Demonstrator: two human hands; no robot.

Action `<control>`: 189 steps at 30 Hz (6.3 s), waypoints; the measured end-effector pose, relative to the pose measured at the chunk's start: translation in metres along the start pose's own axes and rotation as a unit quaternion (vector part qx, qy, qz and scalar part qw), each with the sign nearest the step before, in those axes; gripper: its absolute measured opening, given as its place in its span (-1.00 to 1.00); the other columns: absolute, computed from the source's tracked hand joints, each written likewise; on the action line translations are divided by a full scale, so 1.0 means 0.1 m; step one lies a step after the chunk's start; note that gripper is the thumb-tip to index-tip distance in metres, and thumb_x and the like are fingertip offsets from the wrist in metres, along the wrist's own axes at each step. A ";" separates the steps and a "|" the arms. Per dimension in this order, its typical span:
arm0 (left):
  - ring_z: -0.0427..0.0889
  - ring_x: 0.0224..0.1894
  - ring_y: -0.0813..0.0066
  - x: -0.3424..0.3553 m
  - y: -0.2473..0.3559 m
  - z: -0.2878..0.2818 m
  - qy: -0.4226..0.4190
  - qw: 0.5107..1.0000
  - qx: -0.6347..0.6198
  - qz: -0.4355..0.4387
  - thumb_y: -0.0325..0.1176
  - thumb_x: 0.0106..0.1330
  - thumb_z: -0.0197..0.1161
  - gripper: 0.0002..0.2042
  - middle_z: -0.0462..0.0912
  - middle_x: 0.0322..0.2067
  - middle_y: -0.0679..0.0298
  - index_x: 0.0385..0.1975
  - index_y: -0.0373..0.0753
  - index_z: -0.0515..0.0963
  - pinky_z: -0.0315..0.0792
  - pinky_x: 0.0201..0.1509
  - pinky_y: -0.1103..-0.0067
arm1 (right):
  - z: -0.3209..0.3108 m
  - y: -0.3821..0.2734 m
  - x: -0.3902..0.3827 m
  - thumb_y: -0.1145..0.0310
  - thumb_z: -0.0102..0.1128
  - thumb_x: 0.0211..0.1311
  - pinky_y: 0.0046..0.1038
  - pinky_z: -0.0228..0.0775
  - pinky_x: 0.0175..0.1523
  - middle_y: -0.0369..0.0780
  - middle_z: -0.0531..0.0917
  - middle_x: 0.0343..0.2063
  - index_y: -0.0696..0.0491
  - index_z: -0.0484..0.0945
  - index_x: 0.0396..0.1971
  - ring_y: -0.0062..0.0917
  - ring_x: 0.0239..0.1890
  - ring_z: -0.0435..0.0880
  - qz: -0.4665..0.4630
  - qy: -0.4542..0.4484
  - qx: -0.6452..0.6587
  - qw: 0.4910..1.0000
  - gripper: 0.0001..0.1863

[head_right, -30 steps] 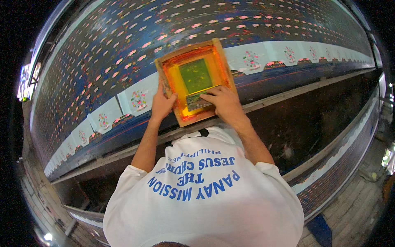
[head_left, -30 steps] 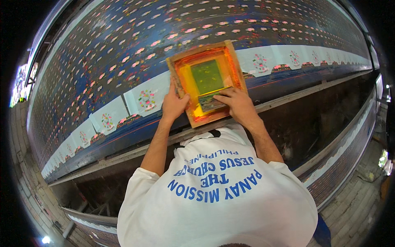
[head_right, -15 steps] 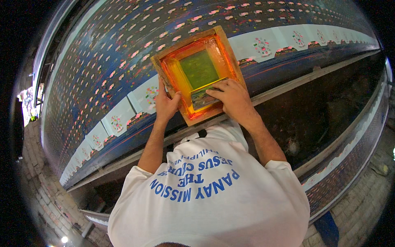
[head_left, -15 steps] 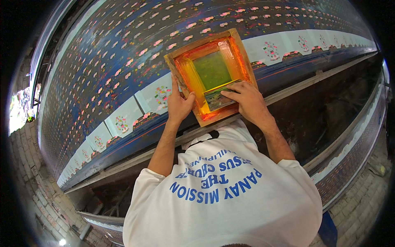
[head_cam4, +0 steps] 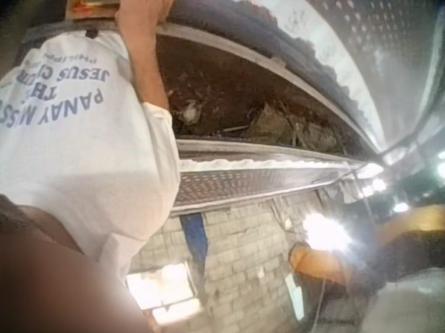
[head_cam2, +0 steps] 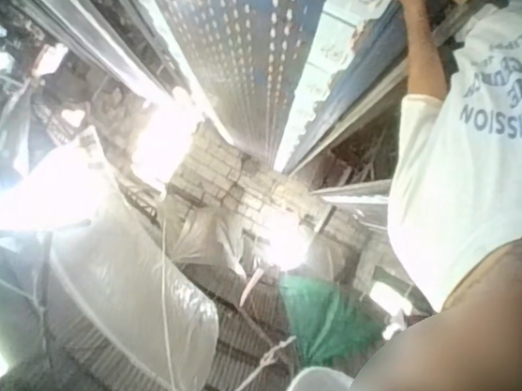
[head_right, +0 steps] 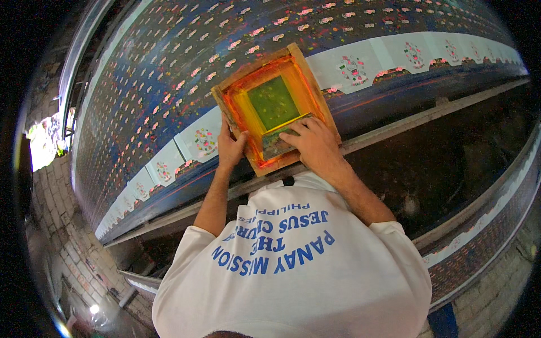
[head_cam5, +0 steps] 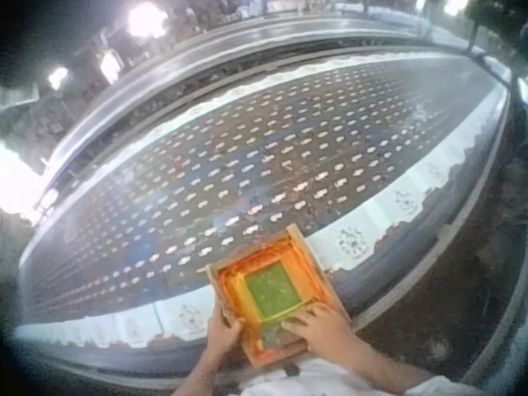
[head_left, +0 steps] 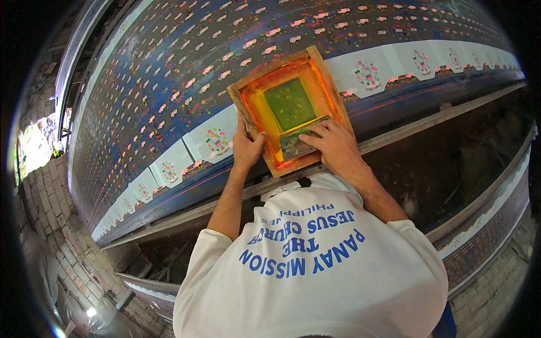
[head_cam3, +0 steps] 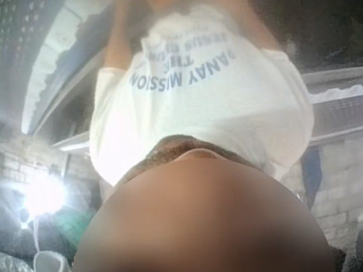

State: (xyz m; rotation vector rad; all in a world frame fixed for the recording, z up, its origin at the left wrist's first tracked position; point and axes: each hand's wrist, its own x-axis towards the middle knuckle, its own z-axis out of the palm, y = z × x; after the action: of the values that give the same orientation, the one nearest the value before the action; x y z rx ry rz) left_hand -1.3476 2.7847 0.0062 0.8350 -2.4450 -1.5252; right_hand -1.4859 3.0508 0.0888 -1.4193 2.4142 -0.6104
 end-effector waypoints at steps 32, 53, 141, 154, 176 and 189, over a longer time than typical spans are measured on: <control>0.84 -0.42 -0.04 0.02 -0.03 -0.01 -0.009 0.999 0.039 -0.011 -0.14 0.30 0.37 0.07 0.81 -0.44 -0.03 0.73 -0.33 -0.13 0.69 -0.29 0.22 | -0.42 0.12 1.21 0.61 0.31 0.30 -0.12 0.62 0.23 -0.08 0.84 0.04 -0.14 0.85 0.13 -0.09 0.07 0.80 0.060 -0.104 0.041 0.992 -0.53; 0.86 -0.43 -0.03 0.02 0.06 -0.05 -0.029 0.997 0.059 -0.041 -0.11 0.34 0.37 0.08 0.82 -0.45 -0.02 0.73 -0.35 -0.15 0.72 -0.29 0.20 | 0.03 -0.17 0.07 0.69 0.23 0.22 -0.19 0.54 0.40 -0.15 0.80 0.16 -0.07 0.84 0.16 -0.20 0.27 0.69 0.036 -0.002 0.015 0.999 -0.44; 0.79 -0.32 -0.33 0.65 1.56 1.99 -0.052 0.987 0.140 -0.061 -0.10 0.41 0.30 0.05 0.78 -0.39 -0.22 0.67 -0.54 -0.22 0.67 -0.21 0.00 | -1.19 2.03 -0.48 0.72 0.23 0.17 -0.17 0.50 0.43 -0.16 0.78 0.17 -0.06 0.82 0.17 -0.20 0.29 0.66 0.007 -0.004 0.005 1.000 -0.41; 0.84 -0.45 0.02 0.83 2.14 2.91 0.025 0.999 0.042 0.014 -0.33 0.35 0.37 0.01 0.82 -0.43 -0.01 0.73 -0.32 -0.12 0.67 -0.33 0.25 | -1.96 2.97 -0.78 0.61 0.33 0.12 -0.17 0.46 0.45 -0.19 0.79 0.15 -0.06 0.83 0.14 -0.25 0.27 0.65 -0.042 0.019 -0.001 0.999 -0.46; 0.89 -0.36 0.26 1.28 2.40 4.04 0.021 0.999 0.027 0.026 -0.34 0.32 0.43 -0.02 0.89 -0.18 -0.02 0.70 -0.39 0.02 0.74 -0.23 0.40 | -2.26 4.18 -1.20 0.56 0.35 0.14 -0.18 0.45 0.45 -0.20 0.76 0.16 -0.05 0.82 0.14 -0.22 0.27 0.64 -0.036 0.058 0.001 0.998 -0.49; 0.87 -0.34 -0.07 1.28 2.53 4.06 0.028 0.994 0.094 0.041 -0.17 0.36 0.36 0.01 0.85 -0.33 -0.09 0.73 -0.28 -0.08 0.73 -0.19 0.22 | -2.56 4.47 0.14 0.59 0.21 0.28 -0.10 0.62 0.23 -0.06 0.84 -0.02 -0.16 0.81 0.19 -0.08 0.07 0.79 -0.010 -0.004 -0.005 1.000 -0.47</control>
State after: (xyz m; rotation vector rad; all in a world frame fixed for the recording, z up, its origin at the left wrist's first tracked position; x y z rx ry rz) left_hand -1.7114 3.1202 0.0104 0.7857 -2.5766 -1.2412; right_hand -1.9443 3.2869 0.0948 -1.4489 2.4024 -0.5982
